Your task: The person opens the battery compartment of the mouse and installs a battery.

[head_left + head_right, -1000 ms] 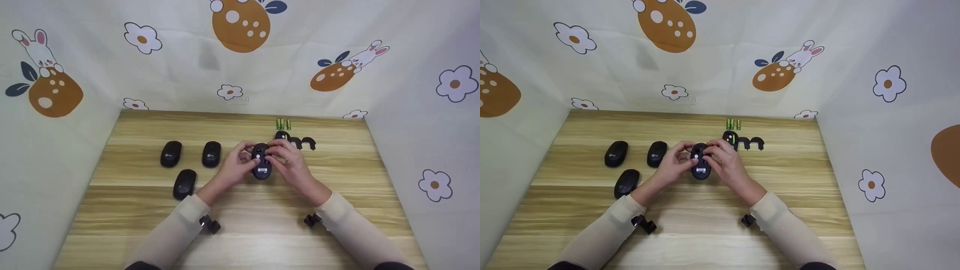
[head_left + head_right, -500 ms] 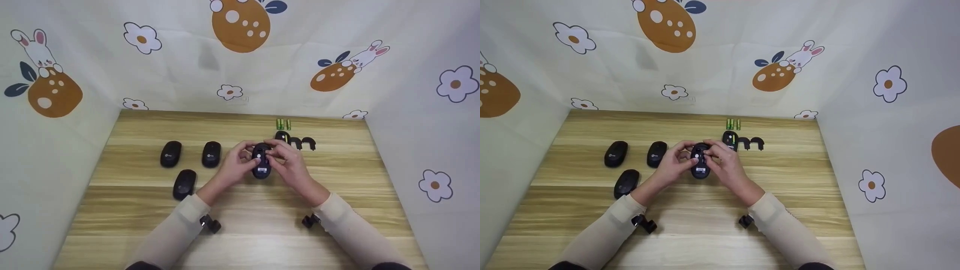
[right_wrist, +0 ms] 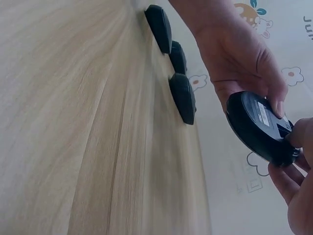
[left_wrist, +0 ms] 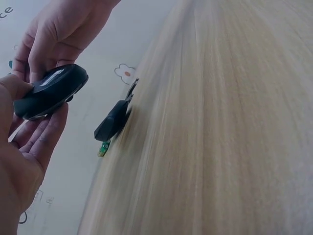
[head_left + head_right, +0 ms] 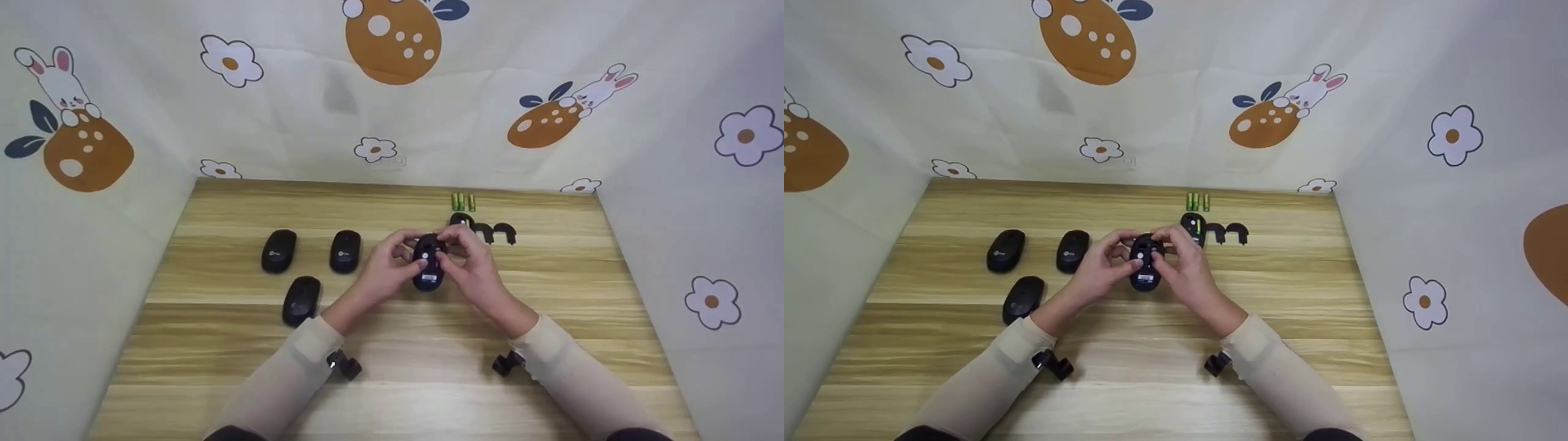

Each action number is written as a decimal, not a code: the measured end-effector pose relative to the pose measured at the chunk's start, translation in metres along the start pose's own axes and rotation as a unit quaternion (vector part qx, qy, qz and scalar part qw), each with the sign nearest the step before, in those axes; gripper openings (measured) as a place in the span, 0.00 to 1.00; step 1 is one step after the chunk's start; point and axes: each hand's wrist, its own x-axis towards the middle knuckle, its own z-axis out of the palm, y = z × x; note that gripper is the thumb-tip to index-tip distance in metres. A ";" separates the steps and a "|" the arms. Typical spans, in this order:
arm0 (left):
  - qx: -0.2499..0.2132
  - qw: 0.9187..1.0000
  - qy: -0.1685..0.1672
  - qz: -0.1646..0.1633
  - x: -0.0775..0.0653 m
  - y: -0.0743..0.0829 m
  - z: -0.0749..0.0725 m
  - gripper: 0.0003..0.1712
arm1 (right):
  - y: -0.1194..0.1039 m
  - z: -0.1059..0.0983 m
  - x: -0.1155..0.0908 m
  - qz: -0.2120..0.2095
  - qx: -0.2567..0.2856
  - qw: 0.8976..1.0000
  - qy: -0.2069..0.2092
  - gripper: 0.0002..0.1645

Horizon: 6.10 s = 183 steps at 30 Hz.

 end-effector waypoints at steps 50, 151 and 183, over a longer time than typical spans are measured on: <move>0.078 0.989 -0.121 0.039 0.003 -0.003 -0.012 0.60 | 0.016 -0.031 -0.005 0.000 -0.065 0.985 -0.161 0.67; 0.353 0.919 -0.175 -0.001 0.083 -0.009 -0.040 0.57 | 0.084 -0.048 0.037 0.059 -0.192 0.967 -0.157 0.56; 0.276 0.952 -0.123 -0.051 0.001 -0.010 -0.154 0.53 | 0.036 0.071 0.034 0.081 -0.148 0.971 -0.170 0.55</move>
